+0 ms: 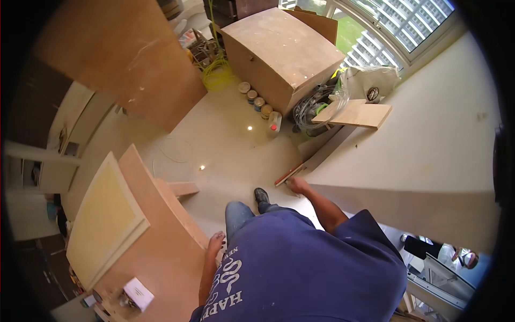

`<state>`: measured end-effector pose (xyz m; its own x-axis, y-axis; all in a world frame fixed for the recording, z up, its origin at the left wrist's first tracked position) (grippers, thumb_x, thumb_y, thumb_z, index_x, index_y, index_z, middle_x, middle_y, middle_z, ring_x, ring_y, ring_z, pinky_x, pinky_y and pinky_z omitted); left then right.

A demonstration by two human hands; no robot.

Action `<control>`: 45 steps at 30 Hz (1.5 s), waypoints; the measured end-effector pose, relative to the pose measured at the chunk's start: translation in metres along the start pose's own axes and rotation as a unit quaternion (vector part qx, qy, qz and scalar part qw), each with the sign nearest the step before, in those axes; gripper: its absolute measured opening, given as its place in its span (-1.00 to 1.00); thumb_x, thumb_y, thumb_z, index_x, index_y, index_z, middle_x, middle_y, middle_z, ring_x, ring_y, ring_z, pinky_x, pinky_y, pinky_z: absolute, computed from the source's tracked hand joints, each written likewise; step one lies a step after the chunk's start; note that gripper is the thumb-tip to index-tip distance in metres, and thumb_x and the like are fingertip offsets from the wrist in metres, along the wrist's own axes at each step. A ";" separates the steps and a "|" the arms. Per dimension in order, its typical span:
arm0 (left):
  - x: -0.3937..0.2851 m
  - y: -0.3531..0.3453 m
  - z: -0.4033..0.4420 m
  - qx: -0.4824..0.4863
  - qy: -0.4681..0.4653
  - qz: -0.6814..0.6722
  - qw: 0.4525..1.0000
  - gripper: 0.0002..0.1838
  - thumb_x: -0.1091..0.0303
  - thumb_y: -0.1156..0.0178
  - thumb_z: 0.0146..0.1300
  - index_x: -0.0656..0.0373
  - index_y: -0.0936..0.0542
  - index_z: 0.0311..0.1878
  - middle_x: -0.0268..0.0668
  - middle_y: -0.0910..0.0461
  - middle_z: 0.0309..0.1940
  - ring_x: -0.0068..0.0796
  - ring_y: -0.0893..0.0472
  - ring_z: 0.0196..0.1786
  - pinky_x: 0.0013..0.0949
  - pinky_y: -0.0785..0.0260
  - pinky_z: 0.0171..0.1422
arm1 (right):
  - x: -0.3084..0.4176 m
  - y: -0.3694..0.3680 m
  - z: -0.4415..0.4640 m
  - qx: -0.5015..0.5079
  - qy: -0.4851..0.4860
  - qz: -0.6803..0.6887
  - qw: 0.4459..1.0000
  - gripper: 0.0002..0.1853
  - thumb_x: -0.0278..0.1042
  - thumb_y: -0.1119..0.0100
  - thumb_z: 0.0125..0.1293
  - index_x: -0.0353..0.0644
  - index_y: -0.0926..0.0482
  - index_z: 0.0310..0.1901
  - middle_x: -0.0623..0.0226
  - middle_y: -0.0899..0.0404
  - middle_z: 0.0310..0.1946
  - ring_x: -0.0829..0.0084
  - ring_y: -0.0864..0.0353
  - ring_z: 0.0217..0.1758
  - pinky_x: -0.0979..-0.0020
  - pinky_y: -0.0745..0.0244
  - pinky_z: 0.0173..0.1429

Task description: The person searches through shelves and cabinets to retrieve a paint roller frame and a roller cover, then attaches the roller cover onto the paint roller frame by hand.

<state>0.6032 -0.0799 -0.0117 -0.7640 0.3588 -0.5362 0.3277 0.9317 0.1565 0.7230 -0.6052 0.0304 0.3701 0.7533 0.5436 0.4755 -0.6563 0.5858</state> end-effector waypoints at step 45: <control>-0.771 0.334 0.459 0.044 -0.054 0.068 0.995 -0.46 0.13 -0.26 0.38 0.33 -0.51 0.27 -0.26 -0.68 -0.09 -0.44 -0.63 -0.01 -0.37 -0.45 0.13 | 0.160 0.358 0.793 -0.206 -0.398 0.762 0.467 -0.62 -0.11 0.15 0.55 -0.13 -0.38 0.24 0.03 -0.29 0.36 -0.02 -0.32 0.36 -0.27 -0.44 0.26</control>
<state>1.5562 -0.0713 0.0734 -0.6467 0.4690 -0.6015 0.4755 0.8645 0.1628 1.5850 -0.6872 -0.1493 0.2855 -0.9330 0.2191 -0.9580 -0.2842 0.0381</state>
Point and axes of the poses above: each hand's wrist, its own z-axis towards the middle knuckle, its own y-axis out of the back of the hand, x = y × z, the point moved 2 cm from there along z, towards the middle knuckle
